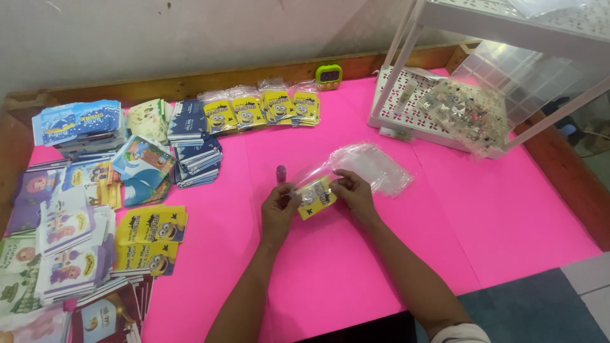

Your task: Packaging cards into plastic bags and marking small white paper slips with a marker

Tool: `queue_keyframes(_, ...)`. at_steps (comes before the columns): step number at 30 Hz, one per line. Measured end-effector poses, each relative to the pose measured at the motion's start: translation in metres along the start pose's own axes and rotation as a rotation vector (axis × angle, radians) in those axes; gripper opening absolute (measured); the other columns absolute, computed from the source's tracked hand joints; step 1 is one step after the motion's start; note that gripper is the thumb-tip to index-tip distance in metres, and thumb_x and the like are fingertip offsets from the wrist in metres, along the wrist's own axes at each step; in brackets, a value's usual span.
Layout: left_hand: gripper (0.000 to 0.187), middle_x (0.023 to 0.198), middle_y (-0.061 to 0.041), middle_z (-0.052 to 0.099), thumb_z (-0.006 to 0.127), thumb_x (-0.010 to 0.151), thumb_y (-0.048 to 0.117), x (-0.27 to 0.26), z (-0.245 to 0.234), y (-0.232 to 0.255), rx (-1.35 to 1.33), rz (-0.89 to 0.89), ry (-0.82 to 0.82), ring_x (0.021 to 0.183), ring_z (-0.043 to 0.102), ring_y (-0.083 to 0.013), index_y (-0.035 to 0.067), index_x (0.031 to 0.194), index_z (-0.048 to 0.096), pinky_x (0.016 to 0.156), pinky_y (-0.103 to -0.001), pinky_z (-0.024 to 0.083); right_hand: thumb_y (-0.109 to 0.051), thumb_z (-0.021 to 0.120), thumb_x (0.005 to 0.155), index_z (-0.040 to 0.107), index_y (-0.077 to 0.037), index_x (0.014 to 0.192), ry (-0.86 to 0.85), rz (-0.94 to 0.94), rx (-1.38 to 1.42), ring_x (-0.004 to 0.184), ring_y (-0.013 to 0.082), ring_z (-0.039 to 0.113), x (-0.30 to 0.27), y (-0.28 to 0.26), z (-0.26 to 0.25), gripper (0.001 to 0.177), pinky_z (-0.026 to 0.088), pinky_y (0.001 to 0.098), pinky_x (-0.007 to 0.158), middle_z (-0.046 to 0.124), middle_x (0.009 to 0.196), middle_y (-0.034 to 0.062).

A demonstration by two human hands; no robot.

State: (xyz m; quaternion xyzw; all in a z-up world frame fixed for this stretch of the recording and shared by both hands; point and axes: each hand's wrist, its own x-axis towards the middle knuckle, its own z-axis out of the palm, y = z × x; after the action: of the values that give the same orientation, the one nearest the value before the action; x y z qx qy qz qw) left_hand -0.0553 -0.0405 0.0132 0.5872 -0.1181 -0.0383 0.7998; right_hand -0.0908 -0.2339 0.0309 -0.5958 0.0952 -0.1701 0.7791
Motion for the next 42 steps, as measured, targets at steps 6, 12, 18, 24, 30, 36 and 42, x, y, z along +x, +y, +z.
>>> queue_keyframes(6,0.072,0.115,-0.015,0.068,0.089,0.071,-0.003,0.007,-0.008,-0.025,0.012,-0.052,-0.205,0.093,0.072,-0.0237,0.006,0.137,0.06,0.079,-0.033,0.063,-0.003,0.073,0.092,0.071,0.003,0.113,0.157,0.064,0.226,0.079,0.0239,0.074,0.018,0.026,-0.013,0.021,0.06,0.0324,0.071,0.073,0.087,0.016)
queue_keyframes(12,0.08,0.12,-0.014,0.071,0.086,0.076,0.003,0.003,-0.007,0.0,0.292,-0.064,-0.362,0.092,0.073,-0.0208,0.017,0.148,0.053,0.078,-0.032,0.06,-0.006,0.071,0.093,0.07,-0.002,0.105,0.16,0.051,0.192,0.07,0.0162,0.066,0.012,0.017,-0.005,0.012,0.054,0.025,0.061,0.063,0.08,0.0063)
queue_keyframes(18,0.05,0.101,-0.012,0.077,0.045,0.106,0.049,-0.001,-0.006,0.0,0.184,-0.1,-0.382,0.088,0.074,-0.0159,0.015,0.129,0.074,0.074,-0.029,0.061,-0.008,0.066,0.097,0.065,-0.002,0.108,0.104,0.064,0.134,0.064,0.0144,0.067,0.006,0.023,0.0,0.012,0.05,0.0225,0.056,0.067,0.076,0.0096)
queue_keyframes(24,0.031,0.09,-0.014,0.078,0.067,0.085,0.0,0.001,-0.004,-0.009,0.397,-0.092,-0.383,0.076,0.072,-0.0194,0.012,0.11,0.082,0.072,-0.035,0.06,-0.008,0.058,0.101,0.059,-0.006,0.11,0.118,0.076,0.147,0.07,0.0195,0.072,0.005,0.022,-0.001,0.01,0.058,0.0273,0.061,0.068,0.081,0.0108)
queue_keyframes(30,0.025,0.105,-0.012,0.07,0.062,0.103,0.023,0.008,-0.003,-0.003,0.355,-0.037,-0.27,0.086,0.07,-0.0203,0.012,0.118,0.079,0.071,-0.035,0.059,0.006,0.067,0.089,0.053,-0.009,0.109,0.183,-0.041,0.233,0.079,0.0281,0.076,0.012,0.014,-0.013,0.028,0.065,0.038,0.071,0.07,0.089,0.014)
queue_keyframes(36,0.022,0.094,-0.009,0.067,0.072,0.098,0.025,0.008,-0.007,-0.005,0.333,0.031,-0.253,0.091,0.071,-0.0222,0.007,0.109,0.079,0.074,-0.037,0.059,0.012,0.071,0.075,0.055,0.001,0.112,-0.175,-0.028,0.34,0.071,0.0348,0.075,0.016,0.048,-0.015,0.042,0.066,0.041,0.06,0.066,0.079,0.0175)
queue_keyframes(42,0.011,0.075,-0.007,0.064,0.084,0.084,0.016,0.001,-0.005,0.005,0.346,0.015,-0.378,0.072,0.06,-0.015,0.006,0.085,0.079,0.063,-0.031,0.05,-0.089,0.031,0.088,0.059,0.009,0.132,-0.861,0.334,0.837,0.123,0.058,0.056,0.015,0.009,-0.033,0.11,0.045,0.0706,0.102,0.06,0.135,0.0345)
